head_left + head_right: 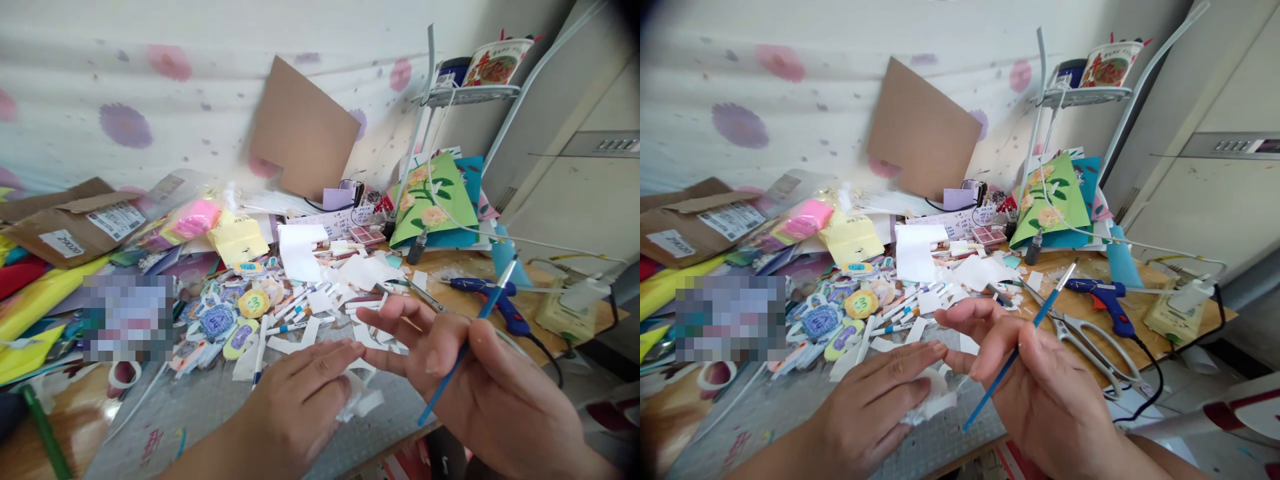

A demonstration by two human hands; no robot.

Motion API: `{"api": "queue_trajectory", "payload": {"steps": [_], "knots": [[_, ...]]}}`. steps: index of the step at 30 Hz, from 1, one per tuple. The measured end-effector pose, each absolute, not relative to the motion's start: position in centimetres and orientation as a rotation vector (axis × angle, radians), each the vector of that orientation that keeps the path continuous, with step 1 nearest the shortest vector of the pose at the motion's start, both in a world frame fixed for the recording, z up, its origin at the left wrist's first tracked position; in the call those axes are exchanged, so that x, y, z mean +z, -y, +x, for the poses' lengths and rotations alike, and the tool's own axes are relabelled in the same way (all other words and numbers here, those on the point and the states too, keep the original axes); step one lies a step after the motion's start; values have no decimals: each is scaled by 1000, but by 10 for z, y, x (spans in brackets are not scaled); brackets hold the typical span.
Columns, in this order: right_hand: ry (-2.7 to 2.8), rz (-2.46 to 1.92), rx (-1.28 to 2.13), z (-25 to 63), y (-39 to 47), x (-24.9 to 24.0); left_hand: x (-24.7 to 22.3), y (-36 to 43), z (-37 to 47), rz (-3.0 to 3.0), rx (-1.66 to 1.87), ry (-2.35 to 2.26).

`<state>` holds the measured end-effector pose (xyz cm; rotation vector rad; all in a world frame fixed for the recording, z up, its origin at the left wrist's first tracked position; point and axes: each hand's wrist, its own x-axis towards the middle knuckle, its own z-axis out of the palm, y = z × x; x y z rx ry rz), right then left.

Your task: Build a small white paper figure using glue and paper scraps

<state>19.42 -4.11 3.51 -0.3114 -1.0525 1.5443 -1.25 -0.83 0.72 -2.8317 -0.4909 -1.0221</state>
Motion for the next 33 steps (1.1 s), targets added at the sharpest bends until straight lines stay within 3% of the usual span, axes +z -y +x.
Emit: {"api": "queue_trajectory", "payload": {"steps": [33], "knots": [[978, -345, 1526, 183, 40, 35, 0, 14, -7, -2856, -895, 663]]}}
